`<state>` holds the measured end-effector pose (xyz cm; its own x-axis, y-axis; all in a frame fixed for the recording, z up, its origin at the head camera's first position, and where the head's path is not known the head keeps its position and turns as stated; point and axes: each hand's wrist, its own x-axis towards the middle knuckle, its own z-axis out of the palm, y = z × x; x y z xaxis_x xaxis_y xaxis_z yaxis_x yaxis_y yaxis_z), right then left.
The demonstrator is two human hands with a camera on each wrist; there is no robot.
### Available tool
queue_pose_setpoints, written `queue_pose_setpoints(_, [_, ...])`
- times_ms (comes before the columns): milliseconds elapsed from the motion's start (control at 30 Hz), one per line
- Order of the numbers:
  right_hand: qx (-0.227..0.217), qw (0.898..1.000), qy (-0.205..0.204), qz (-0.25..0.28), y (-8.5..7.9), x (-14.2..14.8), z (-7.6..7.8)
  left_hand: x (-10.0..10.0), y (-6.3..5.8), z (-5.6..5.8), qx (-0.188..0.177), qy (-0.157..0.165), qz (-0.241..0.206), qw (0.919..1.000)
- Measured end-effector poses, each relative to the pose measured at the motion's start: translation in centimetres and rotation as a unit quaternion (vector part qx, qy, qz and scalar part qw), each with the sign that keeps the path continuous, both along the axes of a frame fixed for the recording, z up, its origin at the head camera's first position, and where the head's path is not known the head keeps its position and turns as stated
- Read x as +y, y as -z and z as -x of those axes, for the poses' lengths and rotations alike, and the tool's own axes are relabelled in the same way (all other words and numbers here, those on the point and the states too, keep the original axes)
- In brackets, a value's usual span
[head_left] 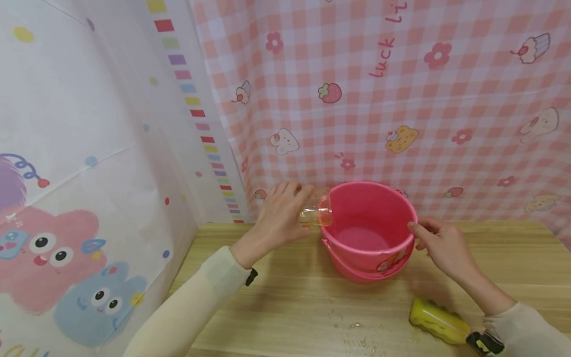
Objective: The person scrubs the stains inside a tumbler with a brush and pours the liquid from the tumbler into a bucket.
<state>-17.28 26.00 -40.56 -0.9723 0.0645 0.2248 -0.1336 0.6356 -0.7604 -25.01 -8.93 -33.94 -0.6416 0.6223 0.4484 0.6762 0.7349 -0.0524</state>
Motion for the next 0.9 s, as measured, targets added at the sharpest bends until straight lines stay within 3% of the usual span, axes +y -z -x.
queue_pose_setpoints(900, [-0.004,1.0,0.005,-0.005,0.04,-0.05,0.02,0.43,-0.62,-0.13,0.03,0.008,0.024,0.9992])
